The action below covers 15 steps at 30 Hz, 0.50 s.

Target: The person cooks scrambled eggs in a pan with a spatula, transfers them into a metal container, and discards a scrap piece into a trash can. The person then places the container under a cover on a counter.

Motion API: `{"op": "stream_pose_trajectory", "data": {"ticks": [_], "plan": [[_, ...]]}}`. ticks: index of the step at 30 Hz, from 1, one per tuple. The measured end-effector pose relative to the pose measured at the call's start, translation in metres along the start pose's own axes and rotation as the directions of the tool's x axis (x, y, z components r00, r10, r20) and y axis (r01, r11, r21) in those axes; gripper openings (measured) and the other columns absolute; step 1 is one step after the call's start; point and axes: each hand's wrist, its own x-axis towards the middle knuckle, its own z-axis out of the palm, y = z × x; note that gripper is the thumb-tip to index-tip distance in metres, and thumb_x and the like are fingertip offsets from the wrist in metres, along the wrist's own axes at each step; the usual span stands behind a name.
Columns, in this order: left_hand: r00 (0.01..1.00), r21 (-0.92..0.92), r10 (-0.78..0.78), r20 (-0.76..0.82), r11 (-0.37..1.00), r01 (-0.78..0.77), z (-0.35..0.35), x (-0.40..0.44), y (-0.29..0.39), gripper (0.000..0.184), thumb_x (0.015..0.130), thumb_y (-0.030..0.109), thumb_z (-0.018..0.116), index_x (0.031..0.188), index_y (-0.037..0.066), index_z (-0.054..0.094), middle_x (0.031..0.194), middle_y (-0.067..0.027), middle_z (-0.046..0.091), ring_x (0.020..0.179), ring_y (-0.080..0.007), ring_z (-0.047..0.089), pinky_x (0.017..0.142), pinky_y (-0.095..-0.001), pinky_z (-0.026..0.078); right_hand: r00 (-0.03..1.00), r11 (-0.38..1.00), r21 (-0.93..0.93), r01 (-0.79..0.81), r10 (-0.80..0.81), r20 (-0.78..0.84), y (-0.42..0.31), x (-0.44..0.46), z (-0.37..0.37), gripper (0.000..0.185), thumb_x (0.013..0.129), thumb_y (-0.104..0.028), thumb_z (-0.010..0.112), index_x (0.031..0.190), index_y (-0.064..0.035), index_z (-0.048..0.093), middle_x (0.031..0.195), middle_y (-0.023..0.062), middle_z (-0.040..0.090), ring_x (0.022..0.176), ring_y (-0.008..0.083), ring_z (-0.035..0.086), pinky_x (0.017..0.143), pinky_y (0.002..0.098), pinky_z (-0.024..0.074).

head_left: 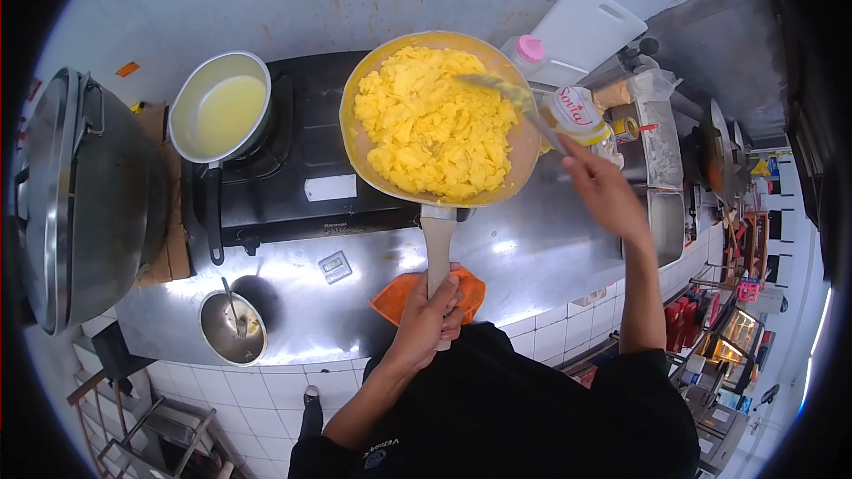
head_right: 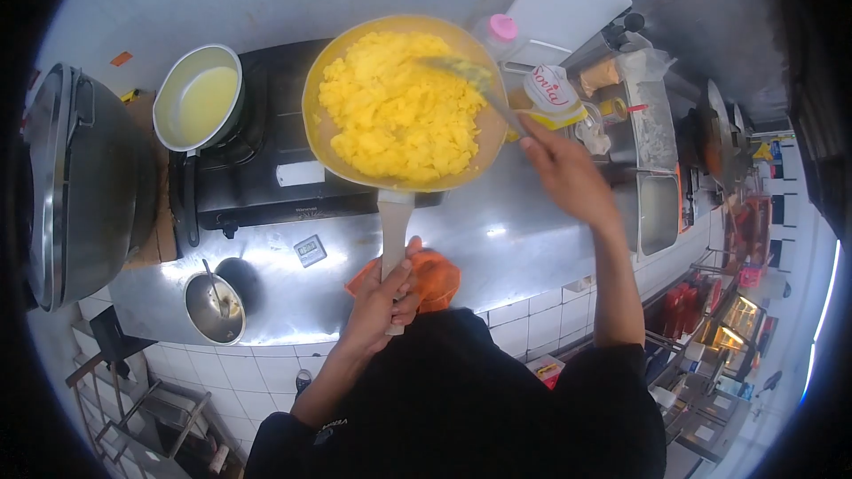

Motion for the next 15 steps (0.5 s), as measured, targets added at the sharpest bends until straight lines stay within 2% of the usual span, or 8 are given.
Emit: {"op": "stream_pose_trajectory", "data": {"ticks": [2,5,8,11,14,15], "plan": [[1.000,0.005,-0.001,-0.003,1.000,0.001,0.002,-0.001,0.002,0.029,0.101,0.025,0.051,0.125,0.009,0.045,0.078,0.0025,0.039,0.050,-0.0028,0.029,0.043,-0.0186,0.026,0.995,0.982,-0.162,0.098,-0.094,0.031,-0.011,-0.005,0.022,0.041,0.098,-0.021,0.052,0.136,-0.0072,0.051,0.077,0.0197,0.064,0.065,0.0348,0.061,0.068,0.0412,0.0467],[1.000,0.006,0.002,0.001,1.000,-0.002,0.003,-0.001,0.003,0.028,0.101,0.025,0.051,0.124,0.009,0.045,0.078,0.0026,0.039,0.050,-0.0028,0.030,0.042,-0.0186,0.026,0.979,0.974,-0.169,0.154,-0.128,0.157,-0.024,-0.010,0.031,0.039,0.097,-0.019,0.055,0.135,-0.0104,0.053,0.072,0.0244,0.055,0.058,0.0358,0.048,0.062,0.0409,0.0430],[1.000,0.007,0.005,0.001,1.000,-0.005,0.001,-0.001,0.002,0.028,0.101,0.024,0.051,0.124,0.010,0.045,0.078,0.0025,0.039,0.050,-0.0027,0.030,0.042,-0.0184,0.026,0.995,0.983,-0.184,0.003,0.015,0.097,-0.059,-0.013,0.017,0.037,0.097,-0.019,0.056,0.133,-0.0105,0.056,0.073,0.0245,0.058,0.059,0.0368,0.052,0.063,0.0424,0.0437],[1.000,0.004,0.009,0.002,1.000,-0.009,0.001,-0.001,0.001,0.027,0.102,0.024,0.050,0.124,0.010,0.045,0.078,0.0026,0.039,0.050,-0.0026,0.030,0.042,-0.0182,0.026,0.997,0.975,-0.221,-0.032,0.046,0.056,-0.059,-0.013,0.026,0.035,0.096,-0.021,0.053,0.129,-0.0101,0.058,0.080,0.0235,0.063,0.074,0.0425,0.060,0.068,0.0504,0.0447],[1.000,0.009,0.010,0.004,1.000,-0.010,0.002,-0.001,0.003,0.027,0.102,0.025,0.050,0.123,0.010,0.045,0.078,0.0028,0.039,0.050,-0.0024,0.030,0.042,-0.0181,0.026,0.990,0.965,-0.251,0.075,-0.042,0.133,-0.042,-0.013,0.032,0.036,0.096,-0.021,0.052,0.130,-0.0103,0.058,0.081,0.0232,0.064,0.074,0.0414,0.061,0.067,0.0499,0.0455],[1.000,0.006,0.013,0.003,1.000,-0.013,0.002,-0.001,0.004,0.027,0.102,0.025,0.051,0.123,0.010,0.045,0.078,0.0029,0.039,0.050,-0.0023,0.030,0.042,-0.0181,0.026,0.992,0.966,-0.244,0.083,-0.058,0.110,-0.047,-0.010,0.028,0.036,0.096,-0.020,0.054,0.130,-0.0100,0.058,0.079,0.0233,0.063,0.072,0.0411,0.060,0.067,0.0482,0.0453]]}}
